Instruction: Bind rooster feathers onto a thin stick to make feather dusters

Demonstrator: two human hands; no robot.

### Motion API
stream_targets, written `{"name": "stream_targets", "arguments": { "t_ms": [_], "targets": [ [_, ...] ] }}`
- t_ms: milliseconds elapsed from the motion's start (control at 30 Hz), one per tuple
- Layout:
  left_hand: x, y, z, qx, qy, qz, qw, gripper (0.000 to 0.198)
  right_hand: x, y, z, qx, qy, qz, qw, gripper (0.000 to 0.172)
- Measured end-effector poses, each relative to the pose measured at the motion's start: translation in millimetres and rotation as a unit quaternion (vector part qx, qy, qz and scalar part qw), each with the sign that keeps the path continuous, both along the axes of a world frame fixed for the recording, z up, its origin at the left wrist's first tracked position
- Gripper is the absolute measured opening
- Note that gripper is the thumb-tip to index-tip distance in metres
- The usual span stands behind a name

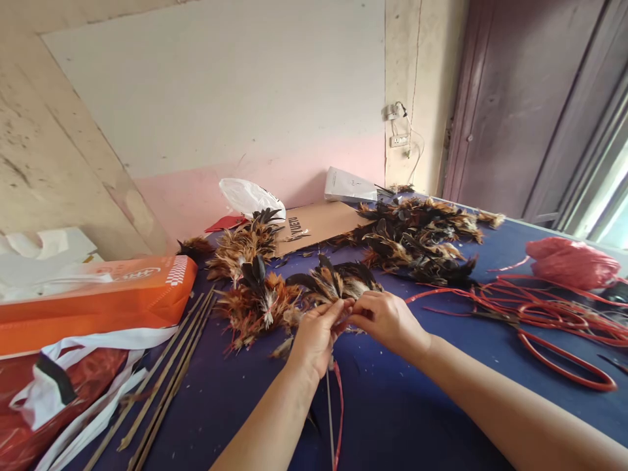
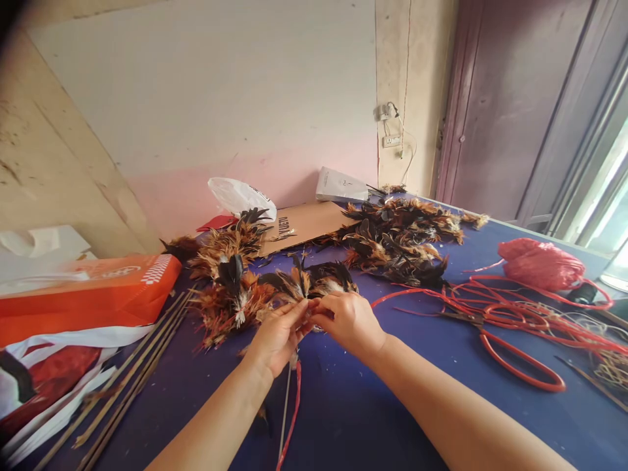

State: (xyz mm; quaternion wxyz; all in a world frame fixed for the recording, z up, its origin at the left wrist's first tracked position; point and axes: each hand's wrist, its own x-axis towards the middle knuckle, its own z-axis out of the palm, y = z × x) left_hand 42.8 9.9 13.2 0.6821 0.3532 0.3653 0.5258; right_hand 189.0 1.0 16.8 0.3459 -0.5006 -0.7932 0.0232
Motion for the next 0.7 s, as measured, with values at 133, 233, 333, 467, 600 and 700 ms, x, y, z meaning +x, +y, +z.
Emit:
{"name": "stream_targets", "arguments": {
  "t_ms": [133,233,333,467,600,700],
  "targets": [
    [-12.7,8.8,6.7,0.004,-0.02,0.065,0.998,0.014,15.8,10.3,2.3,-0.029,-0.007,-0.024,0.999,0.016],
    [-20.9,15.7,7.4,0.006,-0.035,0.098,0.994,0.012,23.7,13.7,3.4,-0.084,-0.095,-0.011,0.992,0.016],
    [-24.3,19.4,6.0,0.01,-0.04,0.108,0.993,0.011,19.5,9.8,4.2,-0.108,-0.179,-0.004,0.978,0.017],
    [-25.3,20.5,5.5,0.021,-0.04,0.104,0.994,0.011,2.9,3.3,-0.6,-0.083,-0.241,-0.002,0.967,0.019],
    [-26.2,19.1,9.3,0.029,-0.044,0.108,0.993,0.012,-6.1,5.5,-11.3,-0.059,-0.217,-0.009,0.974,0.021],
    [-25.6,15.0,12.8,0.025,-0.041,0.11,0.993,0.011,-3.8,11.2,-14.3,-0.101,-0.063,-0.014,0.993,0.016]
  ]
}}
